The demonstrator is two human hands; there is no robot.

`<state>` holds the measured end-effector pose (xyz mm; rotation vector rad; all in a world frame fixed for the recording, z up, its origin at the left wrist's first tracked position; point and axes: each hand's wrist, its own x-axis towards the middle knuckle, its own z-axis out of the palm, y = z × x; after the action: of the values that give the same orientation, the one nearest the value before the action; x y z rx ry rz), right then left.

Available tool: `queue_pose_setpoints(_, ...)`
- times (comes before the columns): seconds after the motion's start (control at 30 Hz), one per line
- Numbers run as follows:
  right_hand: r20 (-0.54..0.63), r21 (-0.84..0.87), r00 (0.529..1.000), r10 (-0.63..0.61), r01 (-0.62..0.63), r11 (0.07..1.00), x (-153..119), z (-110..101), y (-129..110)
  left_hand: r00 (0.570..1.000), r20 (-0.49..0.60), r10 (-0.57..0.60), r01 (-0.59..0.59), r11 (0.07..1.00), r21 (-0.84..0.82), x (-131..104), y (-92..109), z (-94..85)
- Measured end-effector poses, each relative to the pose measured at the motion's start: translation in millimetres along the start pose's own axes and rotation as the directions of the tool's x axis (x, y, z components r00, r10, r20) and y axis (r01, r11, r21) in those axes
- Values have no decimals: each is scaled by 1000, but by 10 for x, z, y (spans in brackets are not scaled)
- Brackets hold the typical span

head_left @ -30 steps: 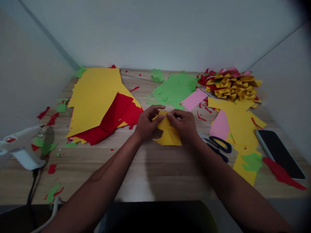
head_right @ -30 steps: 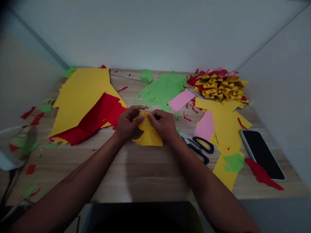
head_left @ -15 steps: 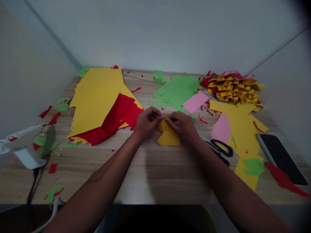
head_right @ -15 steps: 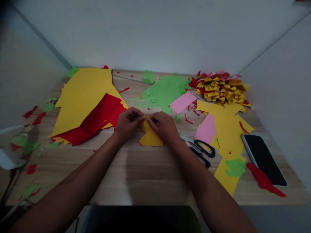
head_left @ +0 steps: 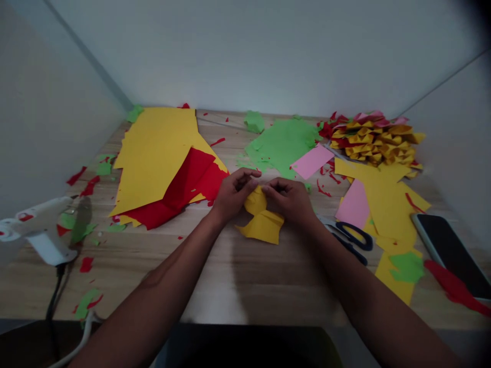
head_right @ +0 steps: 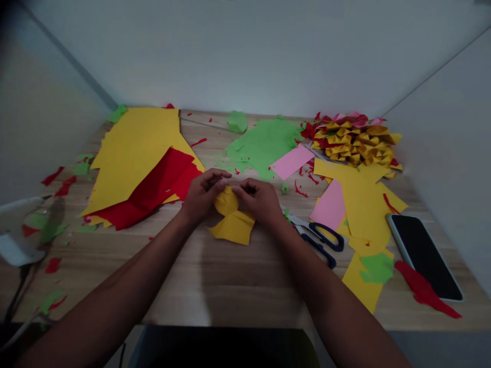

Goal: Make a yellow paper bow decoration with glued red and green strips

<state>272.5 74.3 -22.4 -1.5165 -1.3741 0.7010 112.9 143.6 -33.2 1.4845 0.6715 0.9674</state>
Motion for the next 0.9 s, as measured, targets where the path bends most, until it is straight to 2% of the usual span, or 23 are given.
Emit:
queue_pose_setpoints(0.1, -54, 22, 999, -4, 5, 1000, 5, -20, 4, 992, 106, -63, 60, 998, 24, 6, -6, -10)
queue_pose_setpoints(0.13, -66, 24, 998, -12, 14, 1000, 3, -25, 3, 991, 105, -83, 80, 996, 35, 6, -11, -8)
queue_pose_setpoints(0.3, -50, 50, 996, -69, 71, 996, -11, -30, -5, 992, -28, -123, 122, 992, -17, 8, -33, 17)
queue_pose_setpoints(0.53, -62, -40, 989, -135, 133, 990, -31, -20, -38, 995, -1, -105, 105, 994, 8, 1, -7, 17)
queue_pose_setpoints(0.73, -13, 41, 994, -108, 109, 993, -54, -28, -87, 998, -8, -60, 61, 997, 39, -17, 58, 32)
queue_pose_setpoints(0.9, 43, 114, 997, -59, 53, 992, -51, -32, -69, 997, -72, -30, 35, 997, 73, -36, 41, 57)
